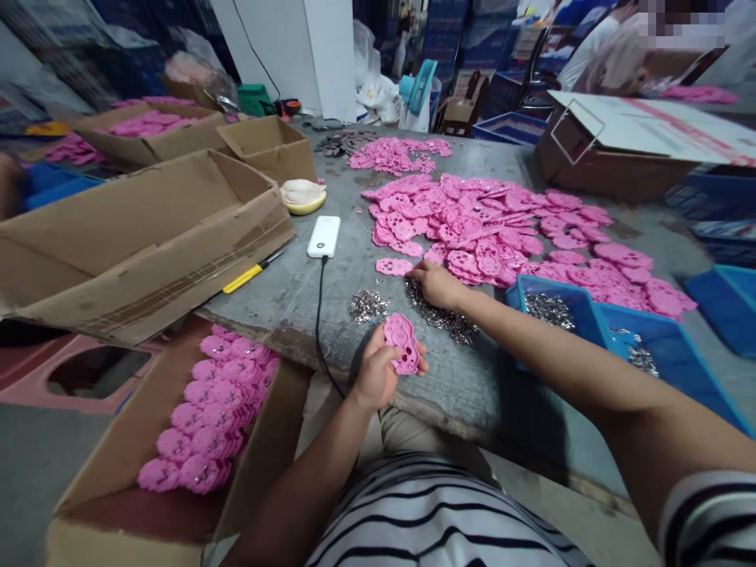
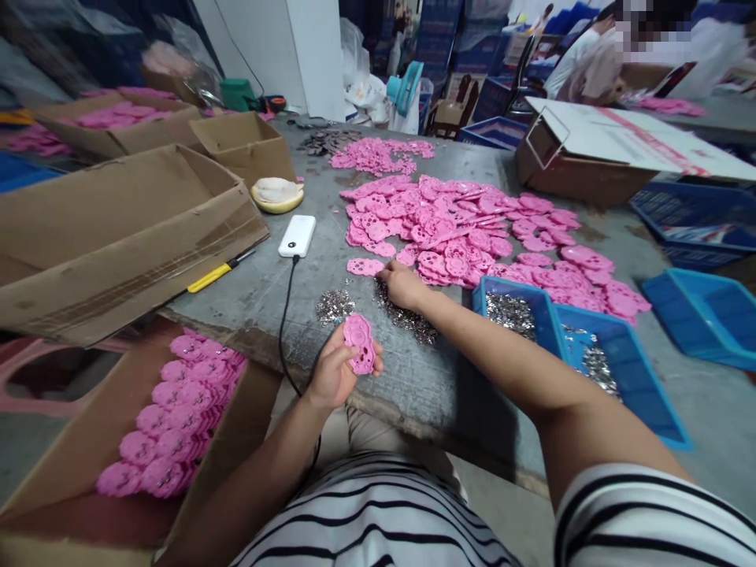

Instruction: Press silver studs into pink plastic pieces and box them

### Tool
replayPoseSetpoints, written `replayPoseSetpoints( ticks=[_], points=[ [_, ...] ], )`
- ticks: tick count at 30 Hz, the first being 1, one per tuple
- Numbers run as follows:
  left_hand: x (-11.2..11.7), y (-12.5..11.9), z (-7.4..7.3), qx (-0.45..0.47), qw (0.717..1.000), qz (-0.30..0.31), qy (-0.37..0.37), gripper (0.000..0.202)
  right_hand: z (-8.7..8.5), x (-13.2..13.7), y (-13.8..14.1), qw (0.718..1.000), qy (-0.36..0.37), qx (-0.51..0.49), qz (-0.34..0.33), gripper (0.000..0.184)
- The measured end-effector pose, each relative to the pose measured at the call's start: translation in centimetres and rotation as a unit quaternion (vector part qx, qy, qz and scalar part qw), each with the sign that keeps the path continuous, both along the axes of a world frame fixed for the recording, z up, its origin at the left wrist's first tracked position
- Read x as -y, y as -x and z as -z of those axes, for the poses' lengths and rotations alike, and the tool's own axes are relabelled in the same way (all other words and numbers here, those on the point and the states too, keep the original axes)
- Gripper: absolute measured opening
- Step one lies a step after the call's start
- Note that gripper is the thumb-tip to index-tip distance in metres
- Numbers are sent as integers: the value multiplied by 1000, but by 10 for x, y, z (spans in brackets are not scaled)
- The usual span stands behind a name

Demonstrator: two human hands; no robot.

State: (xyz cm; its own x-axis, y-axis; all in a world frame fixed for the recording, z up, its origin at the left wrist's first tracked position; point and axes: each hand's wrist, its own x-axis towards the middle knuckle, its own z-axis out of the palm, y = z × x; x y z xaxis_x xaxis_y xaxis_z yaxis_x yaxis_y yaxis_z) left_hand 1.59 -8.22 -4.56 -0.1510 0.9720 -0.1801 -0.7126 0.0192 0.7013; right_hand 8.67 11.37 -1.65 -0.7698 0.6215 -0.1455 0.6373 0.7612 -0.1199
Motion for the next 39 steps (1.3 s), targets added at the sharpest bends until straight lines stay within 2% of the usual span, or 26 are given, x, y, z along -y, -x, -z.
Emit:
replayPoseSetpoints(
  ticks=[6, 12, 14, 16, 19, 21, 23, 24, 25, 28, 31, 35, 39],
  points=[
    [-1, 0, 1, -16, 1000, -6, 4, 34, -4, 14, -3, 999, -5, 35, -31, 57],
    [-2, 3, 0, -22, 1000, -6, -1, 32, -5, 28, -6, 998, -12, 35, -46, 46],
    [-1, 3, 1, -24, 1000, -4, -3, 32, -10, 31, -11, 998, -14, 31, -50, 48],
    [-1, 4, 2, -28, 1000, -2, -2, 33, -24, 30, -22, 999, -22, 10, -43, 54],
    [1, 4, 2, -31, 1000, 0, 2, 35, -55, 22, -58, 998, -53, -40, 18, 52],
    [3, 4, 2, -33, 999, 0, 4, 35, -73, 16, -93, 990, -89, -54, 100, 42],
    [3, 4, 1, -36, 999, 0, 5, 33, -81, 14, -129, 975, -99, -7, 198, 31],
    [3, 4, 1, -38, 999, -1, 6, 33, -80, 16, -144, 964, -86, 36, 251, 28],
    [3, 4, 1, -40, 999, -1, 7, 34, -76, 19, -156, 957, -63, 78, 273, 24],
    [2, 3, 1, -44, 999, 0, 11, 36, -55, 35, -171, 954, -8, 136, 268, 17],
    [1, 3, 1, -49, 999, -2, 10, 35, -39, 51, -162, 953, 7, 150, 263, 21],
    [4, 3, 1, -53, 999, -1, 9, 35, -39, 59, -149, 950, 9, 156, 269, 24],
    [5, 4, 1, -56, 998, -6, 12, 36, -42, 61, -149, 945, -4, 163, 283, 25]
  ],
)
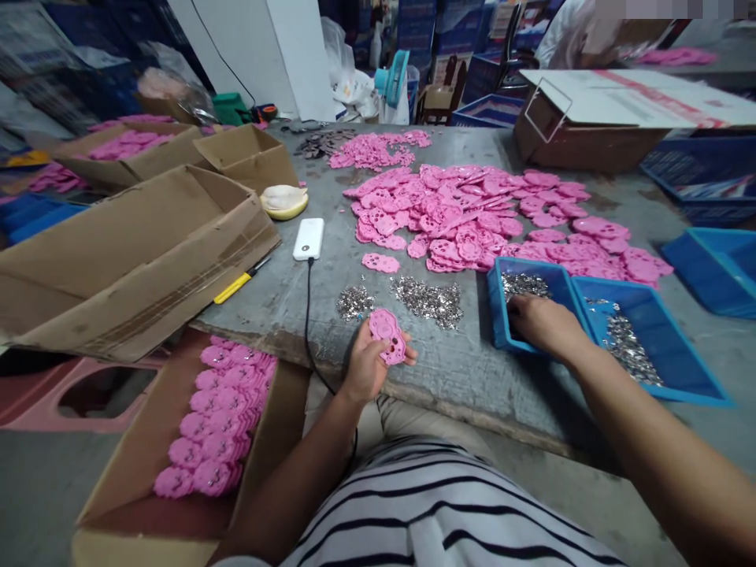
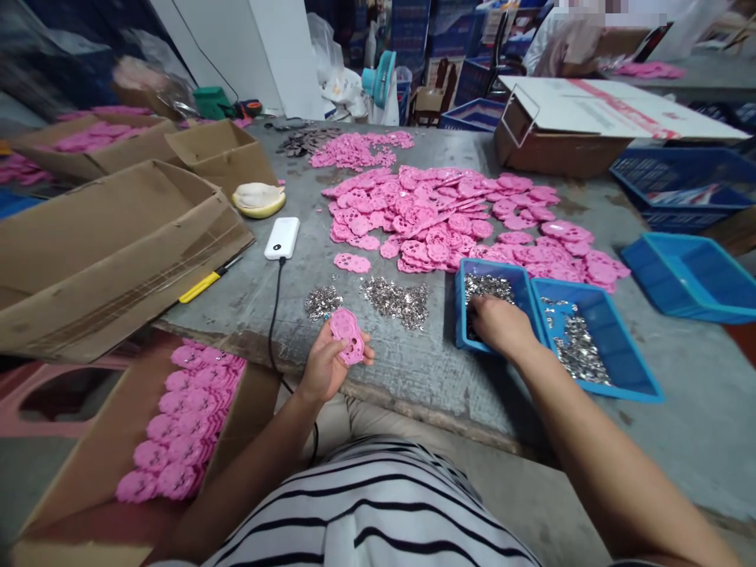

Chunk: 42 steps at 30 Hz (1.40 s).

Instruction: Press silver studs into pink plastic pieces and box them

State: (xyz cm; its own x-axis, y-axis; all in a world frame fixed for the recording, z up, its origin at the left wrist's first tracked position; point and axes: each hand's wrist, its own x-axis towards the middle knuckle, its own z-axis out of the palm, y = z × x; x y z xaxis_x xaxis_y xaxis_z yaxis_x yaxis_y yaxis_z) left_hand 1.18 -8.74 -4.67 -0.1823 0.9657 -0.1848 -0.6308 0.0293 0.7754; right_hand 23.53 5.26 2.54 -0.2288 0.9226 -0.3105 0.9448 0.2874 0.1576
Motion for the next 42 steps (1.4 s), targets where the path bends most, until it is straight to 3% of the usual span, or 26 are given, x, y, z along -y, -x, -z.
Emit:
replayPoseSetpoints(
  ticks=[9, 20, 26, 33, 42],
  points=[
    [-2, -2, -3, -27, 999, 14, 21, 37, 11, -3, -12, 998, -28, -51, 15, 25],
    [0, 1, -4, -48, 999, 11, 8, 33, 5, 8, -2, 998, -21, -27, 60, 32],
    [-4, 2, -3, -45, 999, 1, -12, 31, 5, 22, 11, 997, -66, -43, 0, 27],
    [-8, 2, 0, -41, 999, 0, -16, 36, 5, 35, 28, 996, -61, -35, -54, 29],
    [-7, 3, 0, -44, 999, 7, -23, 35, -4, 23, 13, 982, -76, -168, 45, 22]
  ],
)
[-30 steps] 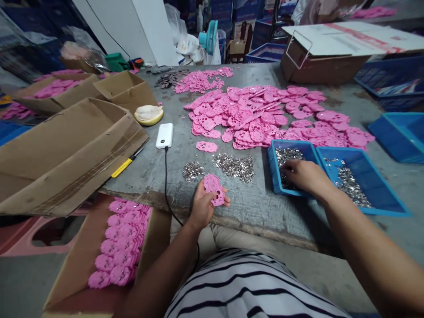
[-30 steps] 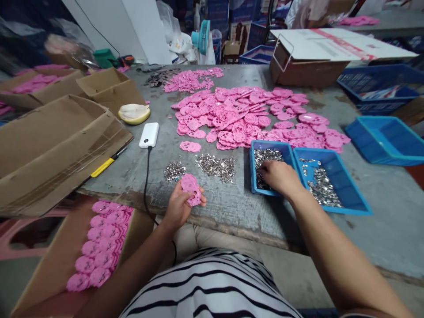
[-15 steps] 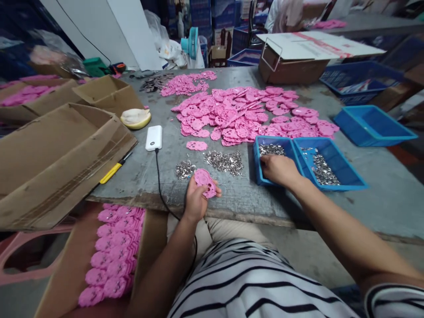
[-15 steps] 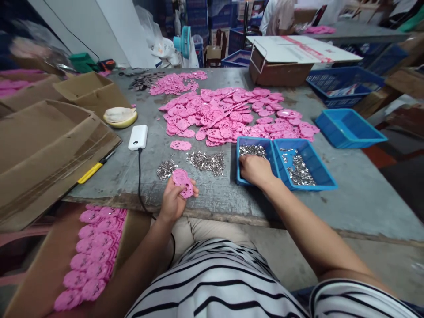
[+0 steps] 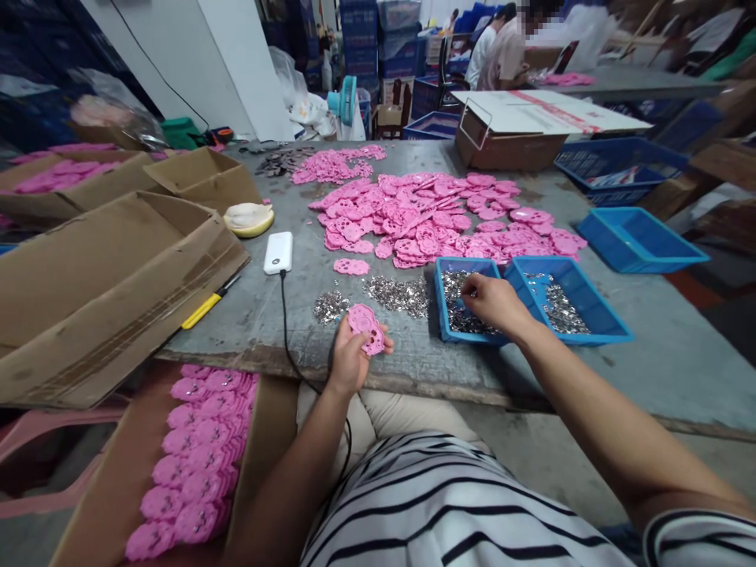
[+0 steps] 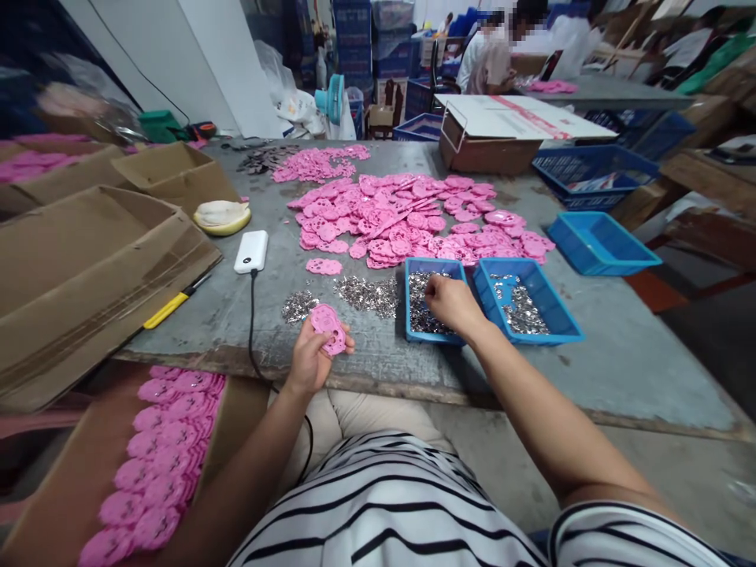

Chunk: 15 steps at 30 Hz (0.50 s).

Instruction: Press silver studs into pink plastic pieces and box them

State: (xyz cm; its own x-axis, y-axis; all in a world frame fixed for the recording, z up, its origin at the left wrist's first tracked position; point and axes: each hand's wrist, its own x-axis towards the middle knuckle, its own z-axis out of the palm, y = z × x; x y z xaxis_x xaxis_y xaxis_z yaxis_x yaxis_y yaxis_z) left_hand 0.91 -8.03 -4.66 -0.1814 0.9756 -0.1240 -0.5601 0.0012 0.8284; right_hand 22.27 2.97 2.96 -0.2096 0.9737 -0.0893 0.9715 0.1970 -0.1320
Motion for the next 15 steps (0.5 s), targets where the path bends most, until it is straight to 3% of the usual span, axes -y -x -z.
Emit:
replayPoseSetpoints(
  ticks=[4, 8, 12, 15],
  points=[
    [1, 1, -1, -9, 1000, 1, 6, 34, -3, -9, -19, 998, -34, -49, 31, 26],
    [3, 2, -2, -11, 1000, 3, 14, 34, -10, -19, -59, 981, -105, -117, 110, 24],
    [4, 2, -2, -2, 1000, 2, 10, 34, -6, -23, -97, 951, -102, -202, 210, 15],
    [4, 2, -2, -1, 1000, 3, 11, 33, 7, -19, -103, 908, -81, -329, 246, 9]
  ],
)
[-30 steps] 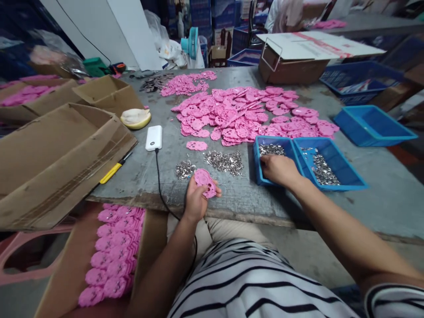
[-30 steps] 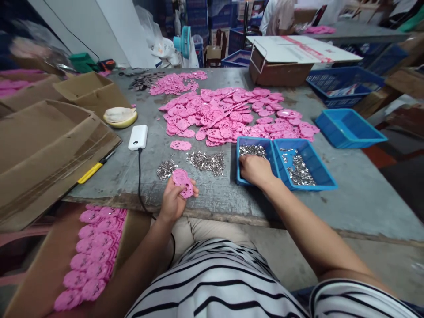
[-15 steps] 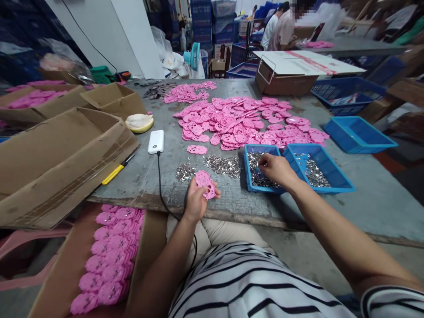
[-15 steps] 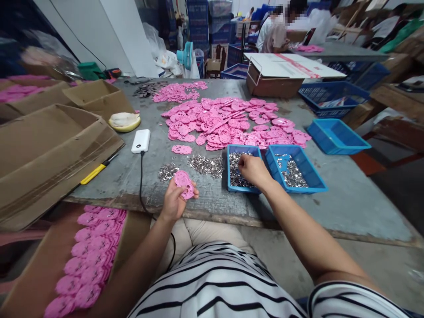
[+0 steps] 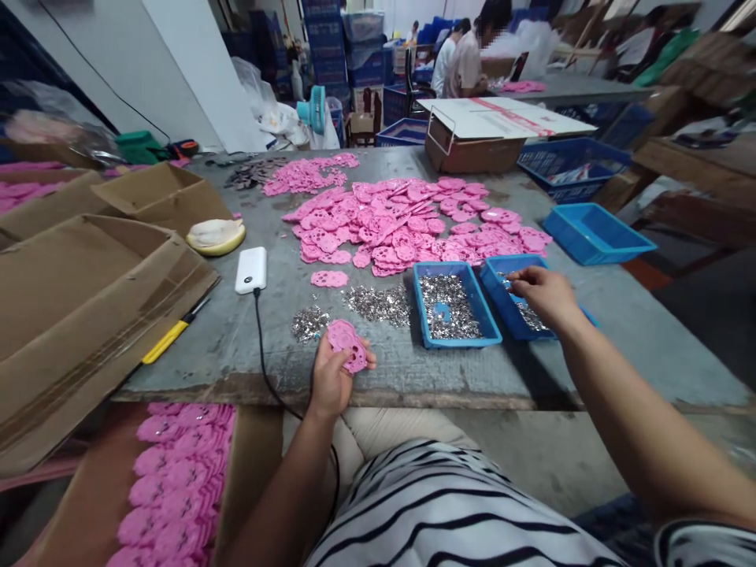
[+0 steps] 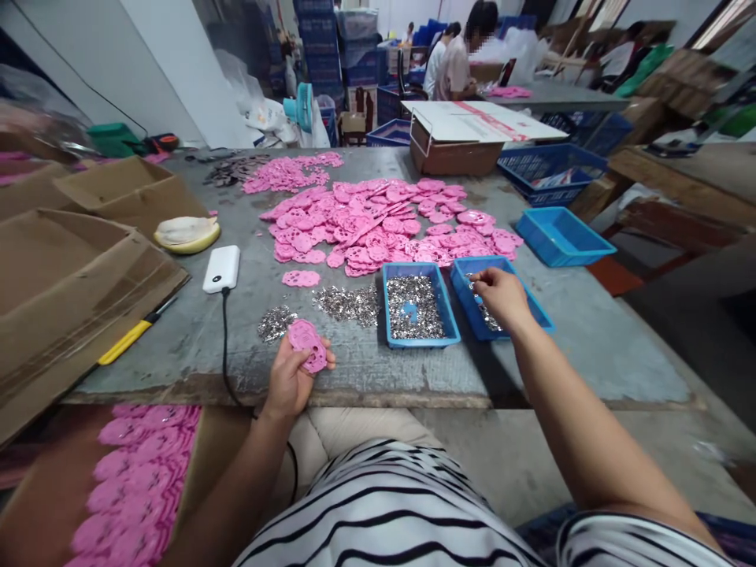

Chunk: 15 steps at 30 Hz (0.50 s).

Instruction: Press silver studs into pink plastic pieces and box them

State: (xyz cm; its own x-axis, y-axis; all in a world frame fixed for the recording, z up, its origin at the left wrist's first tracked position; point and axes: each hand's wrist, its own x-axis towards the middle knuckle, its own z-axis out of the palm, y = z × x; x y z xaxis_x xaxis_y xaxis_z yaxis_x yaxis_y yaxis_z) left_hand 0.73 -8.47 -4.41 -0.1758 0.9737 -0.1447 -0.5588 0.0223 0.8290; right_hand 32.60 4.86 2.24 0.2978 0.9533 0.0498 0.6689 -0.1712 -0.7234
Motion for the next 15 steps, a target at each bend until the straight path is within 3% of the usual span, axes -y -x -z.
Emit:
replayPoseSetpoints(
  ticks=[4, 7, 11, 15],
  points=[
    [2, 0, 1, -10, 1000, -1, -4, 32, 19, 10, 14, 990, -25, -141, 7, 8],
    [2, 1, 2, -15, 1000, 5, -7, 32, 23, 18, 24, 991, -50, -124, -7, 7],
    [2, 2, 3, -17, 1000, 7, -7, 32, 12, 30, 33, 990, -114, -81, -22, 8],
    [4, -5, -3, -16, 1000, -11, -2, 35, -3, 50, 68, 964, -111, -200, -137, 14]
  ],
)
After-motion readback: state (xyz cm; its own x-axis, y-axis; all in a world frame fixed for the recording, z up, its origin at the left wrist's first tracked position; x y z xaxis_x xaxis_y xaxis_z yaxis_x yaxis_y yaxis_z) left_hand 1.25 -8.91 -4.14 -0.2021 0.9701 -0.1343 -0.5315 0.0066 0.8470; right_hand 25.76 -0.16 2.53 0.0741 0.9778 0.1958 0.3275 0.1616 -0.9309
